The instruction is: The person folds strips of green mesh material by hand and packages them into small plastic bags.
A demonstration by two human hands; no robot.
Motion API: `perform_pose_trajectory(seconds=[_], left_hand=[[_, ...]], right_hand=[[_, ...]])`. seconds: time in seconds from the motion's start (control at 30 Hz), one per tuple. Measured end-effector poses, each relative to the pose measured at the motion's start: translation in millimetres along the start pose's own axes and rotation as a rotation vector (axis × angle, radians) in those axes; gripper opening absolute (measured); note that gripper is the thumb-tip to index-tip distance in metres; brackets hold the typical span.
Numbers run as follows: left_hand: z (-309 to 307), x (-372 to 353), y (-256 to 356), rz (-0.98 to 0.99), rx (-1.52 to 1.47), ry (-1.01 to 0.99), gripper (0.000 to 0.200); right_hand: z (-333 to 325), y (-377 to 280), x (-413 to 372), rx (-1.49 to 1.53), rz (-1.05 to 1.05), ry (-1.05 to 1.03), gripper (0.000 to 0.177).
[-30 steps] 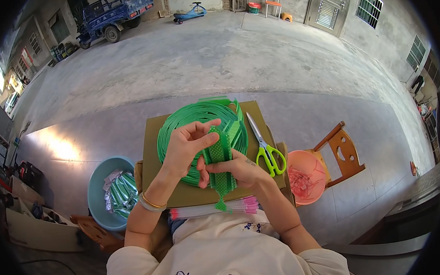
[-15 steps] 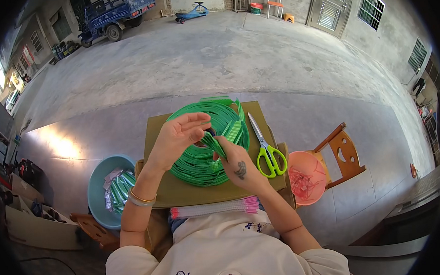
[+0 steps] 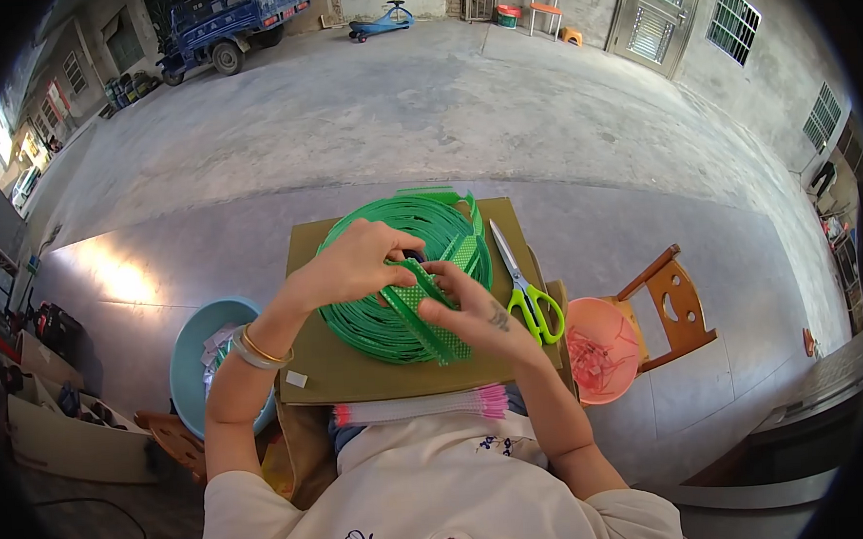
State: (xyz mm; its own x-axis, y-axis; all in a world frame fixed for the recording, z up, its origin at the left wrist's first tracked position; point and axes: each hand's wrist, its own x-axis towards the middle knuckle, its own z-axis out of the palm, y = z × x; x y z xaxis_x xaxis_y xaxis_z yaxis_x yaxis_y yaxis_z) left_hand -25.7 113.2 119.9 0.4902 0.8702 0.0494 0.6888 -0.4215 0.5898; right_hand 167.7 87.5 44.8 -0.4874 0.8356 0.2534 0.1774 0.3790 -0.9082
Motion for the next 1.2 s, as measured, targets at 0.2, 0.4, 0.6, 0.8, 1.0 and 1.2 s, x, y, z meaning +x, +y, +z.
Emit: perform_pose_trajectory(seconds=[0.2,0.4,0.6,0.8,1.0,1.2], left_hand=[[-13,-3,31,0.059,0.063,-0.154,0.047],[9,-3,19,0.191,-0.123,0.467,0.035],[30,-37,6,0.207,-0.444,0.191,0.033],[43,-41,12,0.364,-0.349,0.119,0.028],[51,-34,6,0.42,-0.444,0.166,0.02],[68,-36,12,-0.016,-0.838,0.311,0.01]], right_hand=[[-20,-8,4,0.535,0.293,-0.516,0.039],[-14,4,6,0.732,0.341,-0.219,0.032],[-34,16,12,1.376,0.311,-0.105,0.038],[-26,17,11,1.555,0.383,-0.24,0.039],[-25,8,9,1.652,0.349,-0.361,0.04],[-26,-5,4,1.625,0.215,-0.258,0.037]])
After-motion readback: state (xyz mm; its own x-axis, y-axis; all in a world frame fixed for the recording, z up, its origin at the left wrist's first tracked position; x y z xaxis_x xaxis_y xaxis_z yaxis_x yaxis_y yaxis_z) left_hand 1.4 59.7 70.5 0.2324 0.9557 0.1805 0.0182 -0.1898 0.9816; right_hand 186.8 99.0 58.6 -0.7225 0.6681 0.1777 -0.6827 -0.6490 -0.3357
